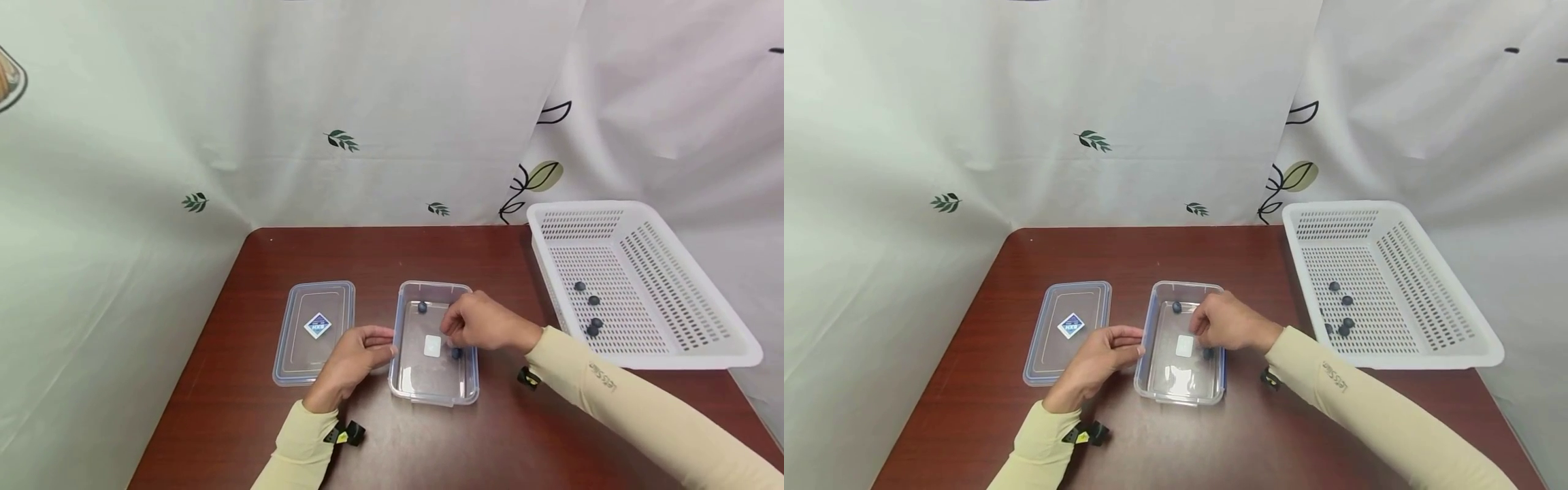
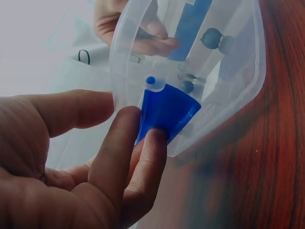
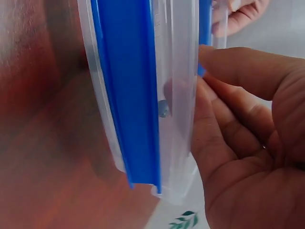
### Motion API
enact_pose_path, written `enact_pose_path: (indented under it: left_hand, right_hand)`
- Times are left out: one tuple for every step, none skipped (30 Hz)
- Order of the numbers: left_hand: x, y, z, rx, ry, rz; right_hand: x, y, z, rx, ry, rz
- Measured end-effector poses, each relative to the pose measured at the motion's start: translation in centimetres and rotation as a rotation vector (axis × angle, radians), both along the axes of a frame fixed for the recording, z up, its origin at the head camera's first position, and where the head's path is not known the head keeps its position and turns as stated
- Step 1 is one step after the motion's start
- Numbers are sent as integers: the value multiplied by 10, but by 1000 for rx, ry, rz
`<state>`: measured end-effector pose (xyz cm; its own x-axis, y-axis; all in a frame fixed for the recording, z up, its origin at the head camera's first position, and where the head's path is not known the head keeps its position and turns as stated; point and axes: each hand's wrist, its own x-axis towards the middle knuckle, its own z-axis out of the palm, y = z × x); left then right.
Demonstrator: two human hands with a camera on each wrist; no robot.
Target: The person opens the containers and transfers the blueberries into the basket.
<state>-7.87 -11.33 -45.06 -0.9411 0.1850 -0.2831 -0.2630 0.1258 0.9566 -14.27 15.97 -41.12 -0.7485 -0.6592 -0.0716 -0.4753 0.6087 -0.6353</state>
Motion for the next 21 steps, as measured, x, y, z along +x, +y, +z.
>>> enact_pose_path:
  left_hand:
    - [0, 0, 0, -1, 6, -4]
    - [0, 0, 1, -2, 5, -4]
    - [1, -1, 1, -4, 6, -3]
    - [1, -1, 1, -6, 6, -3]
    - [1, -1, 1, -9, 13, -5]
    - [1, -1, 1, -10, 9, -3]
    - [1, -1, 2, -10, 10, -3]
    - [1, -1, 2, -11, 5, 1]
    - [1, 0, 1, -13, 6, 0]
    - [1, 0, 1, -15, 8, -1]
    - [1, 0, 1, -16, 11, -3]
    - [1, 0, 1, -17, 7, -2]
    - [1, 0, 1, -18, 9, -4]
    - [1, 0, 1, -21, 10, -4]
    - [1, 0, 1, -22, 11, -4]
    - [1, 0, 1, -20, 11, -4]
    - [1, 0, 1, -20, 12, -3]
    - [1, 0, 1, -21, 12, -2]
    - [1, 0, 0, -20, 11, -2]
    - [1, 0, 1, -19, 11, -1]
    - [1, 0, 1, -18, 10, -1]
  right_hand:
    - [0, -2, 1, 18, 26, 22]
    - [1, -4, 1, 40, 55, 44]
    - [2, -6, 2, 63, 78, 64]
    - [3, -8, 2, 84, 99, 86]
    - [3, -10, 1, 105, 116, 105]
    - [4, -12, 1, 123, 131, 120]
    - [5, -14, 0, 144, 151, 138]
    - [6, -16, -1, 163, 163, 152]
    - [7, -17, -2, 178, 175, 167]
    - [8, -19, -4, 192, 186, 179]
    - [8, -20, -5, 207, 192, 185]
    - [9, -21, -5, 223, 197, 189]
    - [10, -22, -6, 243, 204, 192]
    - [10, -23, -6, 260, 206, 192]
    - [11, -24, -7, 276, 214, 192]
    - [11, -24, -7, 297, 223, 193]
    - [12, -25, -7, 313, 233, 195]
    - [12, -26, -7, 326, 242, 196]
    - [13, -27, -7, 344, 248, 193]
    - [13, -27, -7, 357, 251, 190]
    - [14, -28, -7, 369, 256, 186]
